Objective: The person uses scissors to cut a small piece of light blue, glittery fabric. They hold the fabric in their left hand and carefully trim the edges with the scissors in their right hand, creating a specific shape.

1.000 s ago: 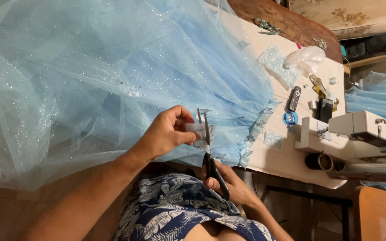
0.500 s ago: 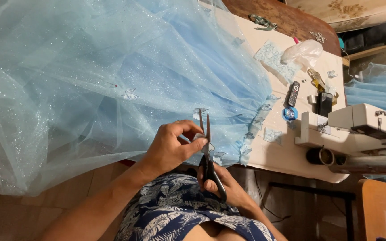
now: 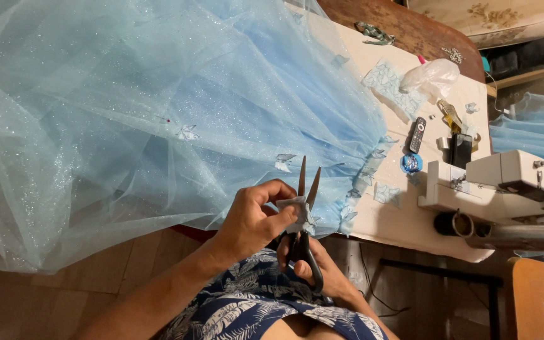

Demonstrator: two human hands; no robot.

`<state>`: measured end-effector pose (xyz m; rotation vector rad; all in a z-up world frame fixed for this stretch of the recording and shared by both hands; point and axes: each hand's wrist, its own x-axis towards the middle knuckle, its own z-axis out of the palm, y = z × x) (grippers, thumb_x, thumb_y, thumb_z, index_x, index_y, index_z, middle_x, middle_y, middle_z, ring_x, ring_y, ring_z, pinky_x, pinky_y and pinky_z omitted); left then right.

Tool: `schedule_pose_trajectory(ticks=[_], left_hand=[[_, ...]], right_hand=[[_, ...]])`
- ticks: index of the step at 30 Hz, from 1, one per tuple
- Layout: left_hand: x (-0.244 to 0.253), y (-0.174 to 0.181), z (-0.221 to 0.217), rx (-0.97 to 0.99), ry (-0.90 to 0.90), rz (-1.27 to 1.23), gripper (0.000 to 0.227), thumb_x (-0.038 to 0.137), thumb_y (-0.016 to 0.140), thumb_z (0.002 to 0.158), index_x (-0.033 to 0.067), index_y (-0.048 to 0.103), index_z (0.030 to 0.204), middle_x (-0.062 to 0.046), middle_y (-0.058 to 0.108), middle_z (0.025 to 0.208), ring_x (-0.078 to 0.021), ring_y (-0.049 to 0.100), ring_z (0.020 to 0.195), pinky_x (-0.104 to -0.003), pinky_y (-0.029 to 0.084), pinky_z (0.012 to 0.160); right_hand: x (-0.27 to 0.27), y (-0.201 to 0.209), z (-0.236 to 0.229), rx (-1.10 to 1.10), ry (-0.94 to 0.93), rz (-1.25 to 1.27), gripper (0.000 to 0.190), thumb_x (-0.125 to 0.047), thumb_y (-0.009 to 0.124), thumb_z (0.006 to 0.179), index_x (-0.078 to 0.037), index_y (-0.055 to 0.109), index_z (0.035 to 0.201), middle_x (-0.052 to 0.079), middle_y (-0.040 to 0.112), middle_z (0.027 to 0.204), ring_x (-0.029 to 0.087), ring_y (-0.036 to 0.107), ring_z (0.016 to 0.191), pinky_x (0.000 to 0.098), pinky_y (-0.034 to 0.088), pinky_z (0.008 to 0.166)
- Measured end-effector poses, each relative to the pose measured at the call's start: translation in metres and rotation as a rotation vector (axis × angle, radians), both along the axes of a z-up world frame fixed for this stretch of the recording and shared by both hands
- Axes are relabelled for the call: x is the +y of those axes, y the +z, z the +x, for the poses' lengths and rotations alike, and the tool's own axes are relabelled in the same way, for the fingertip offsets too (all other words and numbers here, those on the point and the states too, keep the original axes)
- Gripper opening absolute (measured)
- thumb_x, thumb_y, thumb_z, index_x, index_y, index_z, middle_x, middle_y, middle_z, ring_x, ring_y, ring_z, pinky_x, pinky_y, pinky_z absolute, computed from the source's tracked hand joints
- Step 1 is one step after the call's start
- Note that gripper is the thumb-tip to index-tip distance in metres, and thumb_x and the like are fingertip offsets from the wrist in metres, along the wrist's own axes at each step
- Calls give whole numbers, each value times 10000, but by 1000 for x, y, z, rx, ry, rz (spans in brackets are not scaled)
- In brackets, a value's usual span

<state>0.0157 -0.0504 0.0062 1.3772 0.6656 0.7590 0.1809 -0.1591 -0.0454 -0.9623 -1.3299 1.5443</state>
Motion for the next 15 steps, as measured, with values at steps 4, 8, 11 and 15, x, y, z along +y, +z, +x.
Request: schedule_pose_trajectory(ticks=[4,8,11,15], left_hand=[[-1,1,-1,0,-1,-12,177,240,666,876,67,704,880,-18,717,796,-123,691,640,-236,572,526],[1,-2,-1,-4,-17,-47,147,197,670,875,68,716,927,-24,721,837,-138,696,726,-247,585,590],[3,-4,-1,-25,-41,-122,126,156,685,868,64,723,946,-32,730,872,-154,719,779,-252,596,645],[6,-7,-3,-27,-60,-179,111,138,683,861,83,739,939,-22,742,889,-151,717,826,-270,590,741]], right_hand=[[0,4,0,-54,-14,6,559,-651,616,921,-99,566,995,36,601,847,149,565,746,295,472,705],[-1,6,1,-133,-58,-10,592,-682,609,893,-97,576,978,37,593,810,147,541,712,295,449,663],[-1,3,3,-145,-69,-3,561,-658,621,895,-105,576,976,35,585,796,149,529,700,296,449,649],[1,8,-1,-134,-70,28,529,-626,629,908,-100,573,927,10,545,741,127,471,633,273,407,588]])
